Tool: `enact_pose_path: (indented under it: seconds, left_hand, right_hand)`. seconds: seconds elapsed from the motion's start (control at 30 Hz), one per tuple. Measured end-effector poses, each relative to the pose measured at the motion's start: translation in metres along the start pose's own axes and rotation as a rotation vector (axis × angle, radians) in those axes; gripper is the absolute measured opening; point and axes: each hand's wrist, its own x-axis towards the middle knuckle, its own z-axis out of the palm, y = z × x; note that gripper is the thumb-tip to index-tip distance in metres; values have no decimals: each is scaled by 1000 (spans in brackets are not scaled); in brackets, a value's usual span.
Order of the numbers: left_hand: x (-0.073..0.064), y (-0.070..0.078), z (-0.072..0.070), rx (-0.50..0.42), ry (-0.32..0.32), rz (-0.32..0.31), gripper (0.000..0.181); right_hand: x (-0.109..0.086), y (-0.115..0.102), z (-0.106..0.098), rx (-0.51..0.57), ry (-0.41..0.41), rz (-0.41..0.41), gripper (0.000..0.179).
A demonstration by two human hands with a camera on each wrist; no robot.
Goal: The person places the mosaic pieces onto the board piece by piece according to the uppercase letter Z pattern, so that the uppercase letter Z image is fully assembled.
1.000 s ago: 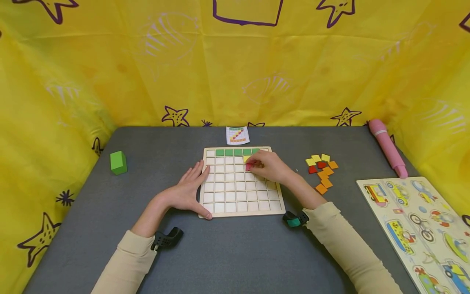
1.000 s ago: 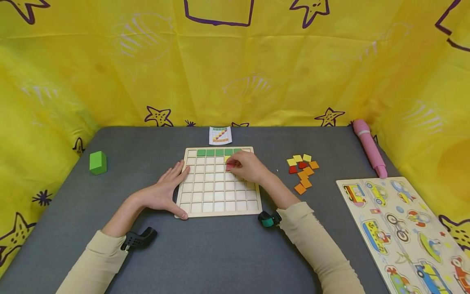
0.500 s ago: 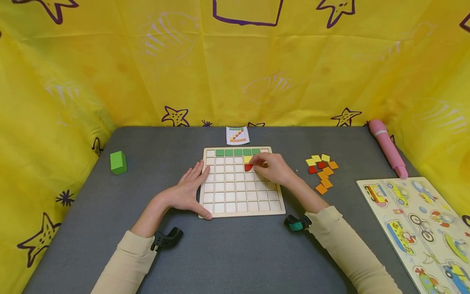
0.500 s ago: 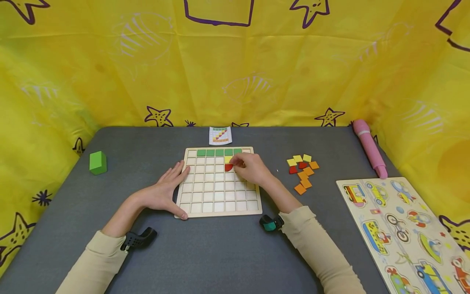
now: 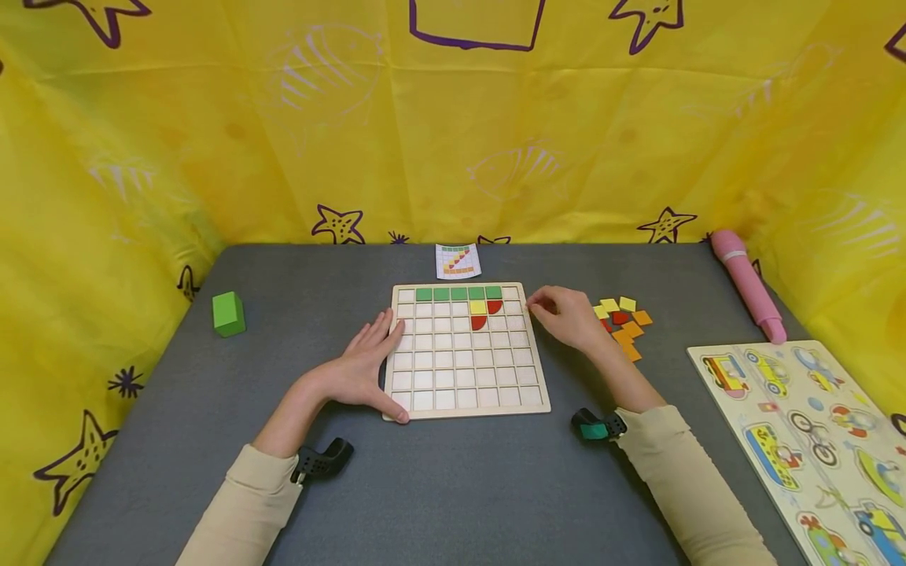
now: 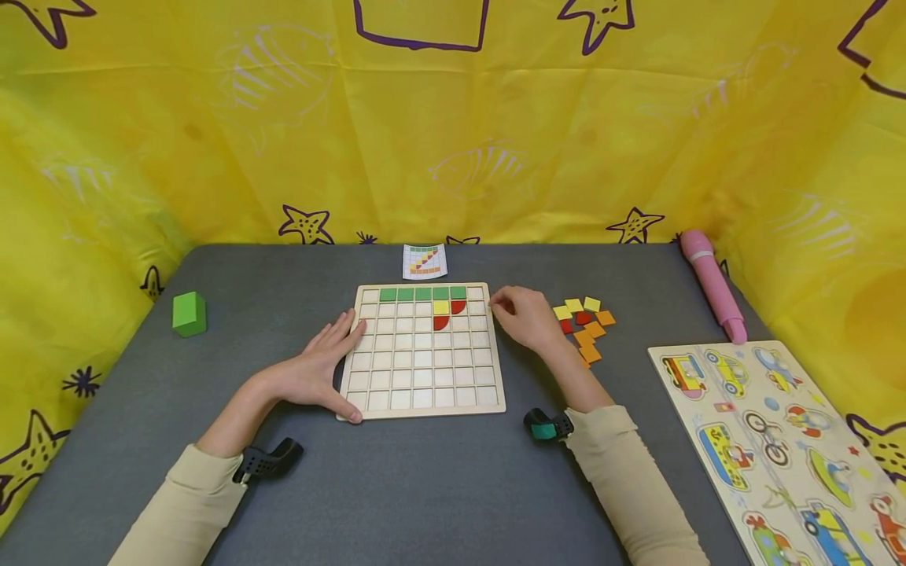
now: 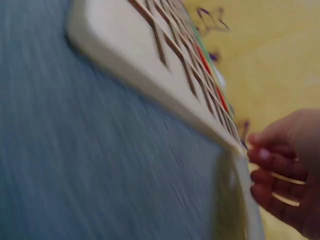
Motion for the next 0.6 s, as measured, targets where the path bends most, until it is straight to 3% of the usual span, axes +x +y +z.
enact_pose_path:
  seconds: [0.3,0.43,0.6]
  left_hand:
    - [-1,-1,1,8,12,0,145]
    - [-1,0,1,6,26,19,144]
    - [0,-1,2,10,36,33,143]
  right_hand:
    - [-21,38,-42,-98,-29,127,26]
    - [-25,45,-46,-111,-44,155,29]
    - [-25,47,-44,-91,-67,127,29]
